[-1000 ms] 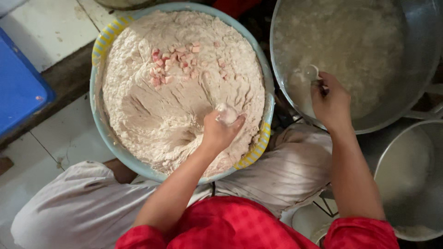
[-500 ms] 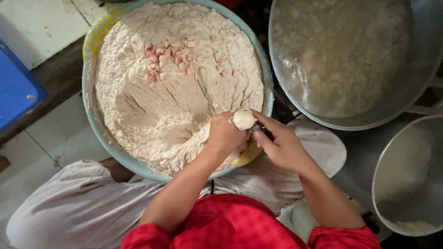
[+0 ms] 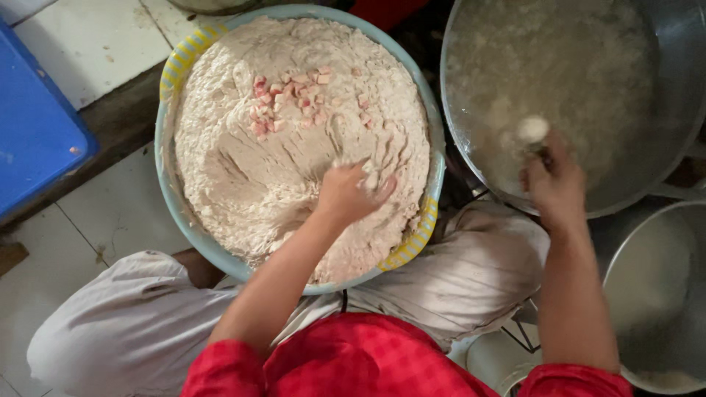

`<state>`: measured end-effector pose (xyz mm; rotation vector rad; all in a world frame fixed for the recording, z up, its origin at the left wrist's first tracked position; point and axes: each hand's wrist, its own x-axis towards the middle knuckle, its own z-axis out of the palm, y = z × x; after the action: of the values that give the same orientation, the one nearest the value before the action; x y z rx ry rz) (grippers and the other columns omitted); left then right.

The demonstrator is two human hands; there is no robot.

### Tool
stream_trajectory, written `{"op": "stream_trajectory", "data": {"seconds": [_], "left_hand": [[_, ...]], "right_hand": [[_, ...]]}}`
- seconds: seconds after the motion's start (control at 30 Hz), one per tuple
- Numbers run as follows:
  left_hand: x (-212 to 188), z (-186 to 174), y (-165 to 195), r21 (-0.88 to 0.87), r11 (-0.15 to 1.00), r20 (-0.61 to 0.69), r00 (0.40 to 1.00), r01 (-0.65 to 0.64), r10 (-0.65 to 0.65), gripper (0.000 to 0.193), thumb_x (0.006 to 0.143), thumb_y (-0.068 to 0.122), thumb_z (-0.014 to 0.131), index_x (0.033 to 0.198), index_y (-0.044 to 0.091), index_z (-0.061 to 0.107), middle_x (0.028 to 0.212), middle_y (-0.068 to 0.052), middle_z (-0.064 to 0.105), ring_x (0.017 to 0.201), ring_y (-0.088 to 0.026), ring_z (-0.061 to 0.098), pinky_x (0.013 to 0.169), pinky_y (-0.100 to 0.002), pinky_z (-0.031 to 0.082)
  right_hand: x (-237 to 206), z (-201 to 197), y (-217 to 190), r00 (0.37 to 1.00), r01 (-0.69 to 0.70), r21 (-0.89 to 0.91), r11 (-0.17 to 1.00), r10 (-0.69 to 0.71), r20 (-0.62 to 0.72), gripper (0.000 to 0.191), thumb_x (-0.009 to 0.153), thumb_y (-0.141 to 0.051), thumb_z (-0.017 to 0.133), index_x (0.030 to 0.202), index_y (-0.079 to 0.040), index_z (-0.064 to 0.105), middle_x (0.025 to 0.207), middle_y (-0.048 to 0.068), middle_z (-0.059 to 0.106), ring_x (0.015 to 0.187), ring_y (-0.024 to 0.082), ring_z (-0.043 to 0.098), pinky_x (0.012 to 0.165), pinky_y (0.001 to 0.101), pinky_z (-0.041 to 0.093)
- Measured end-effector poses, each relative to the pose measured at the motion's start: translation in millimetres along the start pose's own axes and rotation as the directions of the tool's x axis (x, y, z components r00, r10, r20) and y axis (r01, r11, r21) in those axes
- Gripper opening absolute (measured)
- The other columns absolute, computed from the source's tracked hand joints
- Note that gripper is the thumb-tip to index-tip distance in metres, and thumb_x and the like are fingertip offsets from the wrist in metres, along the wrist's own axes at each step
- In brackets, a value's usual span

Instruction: The person sits on the floor in front of a large basin filled with dough. They scoop portions of dough with a small cup, dip the cup in a water basin, press and shape the dough into round balls by hand, and set the formed balls aside, repeating the cycle continuously.

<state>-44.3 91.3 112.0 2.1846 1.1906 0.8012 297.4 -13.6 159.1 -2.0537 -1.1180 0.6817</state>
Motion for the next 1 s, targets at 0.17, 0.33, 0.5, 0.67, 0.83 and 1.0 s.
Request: {"op": "stream_trajectory", "data": {"seconds": [0.17,0.33,0.5,0.67,0.83,1.0], "left_hand": [[40.3,4.7,-6.6,0.258,0.952,-0.019,0.984,-0.165,0.176,0.036,0.100,0.040,0.065,0.107,0.005,0.070,0.078,-0.016,0.068,0.071,-0.034,0.068,0.067,-0.046,0.056],[39.2,0.9,2.2,0.276,0.955,0.145,0.978,0.107,-0.152,0.042,0.098,0.044,0.063,0.113,0.005,0.067,0.086,-0.023,0.069,0.076,-0.040,0.070,0.067,-0.049,0.056],[3.0,-9.7,9.0,0.096,0.978,0.111,0.974,0.187,-0.197,0.048,0.089,0.046,0.067,0.113,0.005,0.069,0.088,-0.026,0.070,0.081,-0.044,0.070,0.072,-0.052,0.056],[-22.9,-6.8,12.4,-0.143,0.902,0.341,0.876,0.406,-0.341,0.047,0.091,0.050,0.068,0.097,0.003,0.070,0.083,-0.025,0.070,0.079,-0.042,0.068,0.073,-0.049,0.055],[-32.6,3.4,19.8,-0.407,0.863,0.159,0.954,0.300,-0.256,0.027,0.099,0.032,0.068,0.092,0.006,0.070,0.084,-0.018,0.070,0.077,-0.037,0.067,0.072,-0.044,0.053],[-32.0,3.1,33.9,-0.326,0.907,0.085,0.964,0.268,-0.254,0.027,0.084,0.027,0.085,0.086,0.006,0.067,0.075,-0.015,0.069,0.070,-0.037,0.068,0.063,-0.040,0.054]], "right_hand": [[22.7,-17.6,28.7,0.974,0.124,-0.675,0.727,-0.221,-0.059,0.053,0.091,-0.010,0.070,0.141,0.004,0.063,0.107,0.033,0.064,0.096,0.050,0.064,0.075,0.0550,0.052],[17.0,-28.9,36.7,0.976,0.040,-0.722,0.691,-0.183,-0.121,0.028,0.093,-0.007,0.070,0.119,0.002,0.072,0.107,0.026,0.070,0.101,0.045,0.067,0.086,0.0535,0.054],[-0.1,-35.5,24.3,0.967,0.094,-0.548,0.831,-0.208,-0.149,0.034,0.097,-0.007,0.071,0.129,0.005,0.067,0.109,0.024,0.072,0.100,0.037,0.072,0.085,0.0471,0.056],[-23.2,-4.5,-5.3,0.972,0.141,-0.357,0.923,-0.197,-0.126,0.035,0.103,-0.013,0.071,0.133,0.005,0.063,0.114,0.021,0.072,0.104,0.029,0.073,0.087,0.0414,0.057],[-51.4,36.5,-36.6,0.988,0.042,0.143,0.989,-0.062,0.138,0.031,0.104,-0.017,0.064,0.127,0.002,0.057,0.099,0.008,0.069,0.082,0.014,0.064,0.073,0.0297,0.054],[-77.7,63.4,-71.8,0.864,-0.207,0.283,0.937,0.039,0.501,0.034,0.101,-0.016,0.060,0.132,-0.001,0.058,0.088,0.004,0.069,0.072,0.010,0.063,0.062,0.0265,0.052]]}}
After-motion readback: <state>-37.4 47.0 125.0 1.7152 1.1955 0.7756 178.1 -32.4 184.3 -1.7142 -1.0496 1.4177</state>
